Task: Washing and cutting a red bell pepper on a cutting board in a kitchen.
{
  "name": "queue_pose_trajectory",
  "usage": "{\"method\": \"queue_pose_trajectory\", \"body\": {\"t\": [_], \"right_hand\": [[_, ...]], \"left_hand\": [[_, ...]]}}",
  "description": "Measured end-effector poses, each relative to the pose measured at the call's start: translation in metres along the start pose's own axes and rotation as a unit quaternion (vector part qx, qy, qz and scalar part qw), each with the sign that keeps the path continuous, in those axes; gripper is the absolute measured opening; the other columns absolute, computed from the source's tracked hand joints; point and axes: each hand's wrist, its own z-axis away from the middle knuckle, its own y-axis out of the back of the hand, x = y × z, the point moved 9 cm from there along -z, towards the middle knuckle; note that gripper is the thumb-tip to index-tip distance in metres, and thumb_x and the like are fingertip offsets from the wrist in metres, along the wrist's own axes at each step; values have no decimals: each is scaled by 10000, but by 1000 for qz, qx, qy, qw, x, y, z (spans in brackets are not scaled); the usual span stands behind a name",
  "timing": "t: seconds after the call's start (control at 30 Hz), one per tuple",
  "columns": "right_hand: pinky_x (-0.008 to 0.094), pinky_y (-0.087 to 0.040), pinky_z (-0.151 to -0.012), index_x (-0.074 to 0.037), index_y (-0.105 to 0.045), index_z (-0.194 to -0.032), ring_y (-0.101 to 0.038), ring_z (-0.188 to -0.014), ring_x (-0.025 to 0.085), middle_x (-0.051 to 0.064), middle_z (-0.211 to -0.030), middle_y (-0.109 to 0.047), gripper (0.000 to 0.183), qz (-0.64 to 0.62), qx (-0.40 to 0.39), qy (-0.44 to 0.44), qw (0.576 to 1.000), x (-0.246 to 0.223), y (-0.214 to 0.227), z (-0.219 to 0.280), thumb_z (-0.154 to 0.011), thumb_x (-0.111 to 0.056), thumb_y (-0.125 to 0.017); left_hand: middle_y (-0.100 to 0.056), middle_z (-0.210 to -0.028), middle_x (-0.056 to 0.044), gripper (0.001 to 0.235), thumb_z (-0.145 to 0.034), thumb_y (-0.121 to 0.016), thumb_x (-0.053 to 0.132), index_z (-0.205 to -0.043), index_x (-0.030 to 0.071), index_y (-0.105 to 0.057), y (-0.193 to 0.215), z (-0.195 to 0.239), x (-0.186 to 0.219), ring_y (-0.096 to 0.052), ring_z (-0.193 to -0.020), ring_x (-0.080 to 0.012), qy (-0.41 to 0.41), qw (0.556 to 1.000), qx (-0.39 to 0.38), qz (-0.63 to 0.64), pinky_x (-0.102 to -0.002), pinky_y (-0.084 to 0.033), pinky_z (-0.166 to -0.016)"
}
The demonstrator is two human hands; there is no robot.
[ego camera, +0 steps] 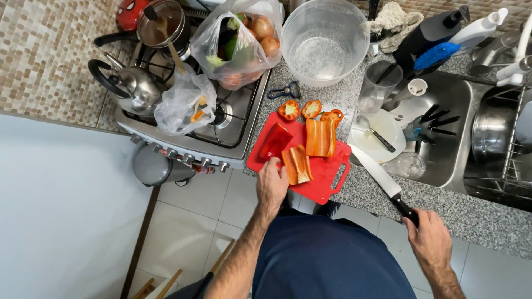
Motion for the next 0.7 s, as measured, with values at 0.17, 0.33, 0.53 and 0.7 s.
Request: {"method": "queue_pose_trajectory", "body": {"t": [0.17,0.33,0.53,0.7], "right_hand": [[256,-581,-616,-80,-662,-1390,-624,-732,118,27,-1050,-699,387,-2,-11,-6,1000,18,12,13,-1173,-388,-575],[390,-577,-686,-70,-747,-1361,-747,-759,253,96,-869,-818,452,-93,-60,-122,986,14,44,49,-1196,-415,-505],[352,-393,-432,-1,-833,-1025,-570,-500,204,102,-638,-677,384,-451,-174,-111,868,-54,5,61,-1145,-286,-605],[327,-382,-479,-8,-873,-1071,-529,-512,166,65,-598,-613,393,-493,-189,-83,845,-95,0,81,-1136,-285,-602]], "left_hand": [[-774,-747,-86,317,-1001,-745,267,-1170,0,-722,-34,1,-39,-742,-655,-290,55,996,-36,55,-434,-610,-675],[-714,-700,-91,166,-1020,-730,146,-995,1,-654,-51,3,-41,-569,-407,-175,150,963,-108,198,-320,-481,-322],[-727,-731,-86,156,-1042,-709,121,-1110,-9,-655,-59,8,-39,-664,-487,-151,149,956,-131,216,-292,-543,-345],[-747,-764,-93,187,-1004,-749,175,-1093,27,-676,-55,1,-41,-693,-629,-274,19,989,-78,128,-449,-567,-627]]}}
